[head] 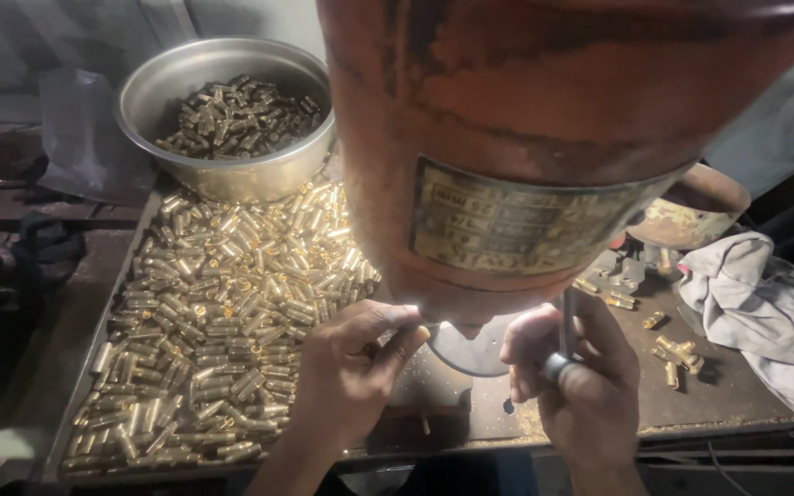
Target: Operating a small industrial press machine to process brass components on a workbench.
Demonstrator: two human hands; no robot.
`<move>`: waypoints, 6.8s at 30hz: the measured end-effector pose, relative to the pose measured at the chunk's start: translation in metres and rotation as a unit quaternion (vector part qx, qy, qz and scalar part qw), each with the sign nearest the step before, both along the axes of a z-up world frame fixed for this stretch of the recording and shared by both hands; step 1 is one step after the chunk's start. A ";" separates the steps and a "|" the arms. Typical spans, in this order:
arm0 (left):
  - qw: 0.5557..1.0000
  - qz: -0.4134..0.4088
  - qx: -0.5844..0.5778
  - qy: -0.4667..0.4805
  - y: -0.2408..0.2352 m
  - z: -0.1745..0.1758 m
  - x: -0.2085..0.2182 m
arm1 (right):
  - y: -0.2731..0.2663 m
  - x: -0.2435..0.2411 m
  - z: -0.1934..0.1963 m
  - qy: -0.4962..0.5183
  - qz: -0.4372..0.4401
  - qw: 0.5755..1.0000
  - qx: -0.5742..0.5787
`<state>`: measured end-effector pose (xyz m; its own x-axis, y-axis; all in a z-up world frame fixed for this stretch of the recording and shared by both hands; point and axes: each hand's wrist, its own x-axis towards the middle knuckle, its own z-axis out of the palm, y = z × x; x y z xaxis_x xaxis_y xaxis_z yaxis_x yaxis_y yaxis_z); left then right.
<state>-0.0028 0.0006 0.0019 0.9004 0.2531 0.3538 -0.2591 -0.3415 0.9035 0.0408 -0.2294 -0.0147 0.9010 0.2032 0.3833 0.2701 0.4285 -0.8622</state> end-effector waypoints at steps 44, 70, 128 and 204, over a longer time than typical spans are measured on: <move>0.997 0.005 0.045 -0.067 -0.002 -0.014 -0.003 | -0.006 -0.003 0.001 -0.034 0.075 0.997 0.009; 0.996 0.020 0.052 -0.069 -0.002 -0.002 -0.009 | -0.002 -0.007 -0.001 -0.014 0.025 1.000 0.000; 0.966 -0.056 -0.212 0.138 0.004 -0.003 -0.006 | 0.013 -0.016 0.027 -0.040 -0.046 0.994 -0.086; 0.997 0.019 0.048 -0.049 -0.004 -0.005 0.000 | 0.010 -0.006 0.006 -0.095 -0.047 0.991 -0.082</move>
<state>-0.0024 -0.0034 -0.0032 0.8512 0.2468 0.4632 -0.3290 -0.4368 0.8373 0.0346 -0.2199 -0.0085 0.8337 0.1951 0.5165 0.4661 0.2526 -0.8479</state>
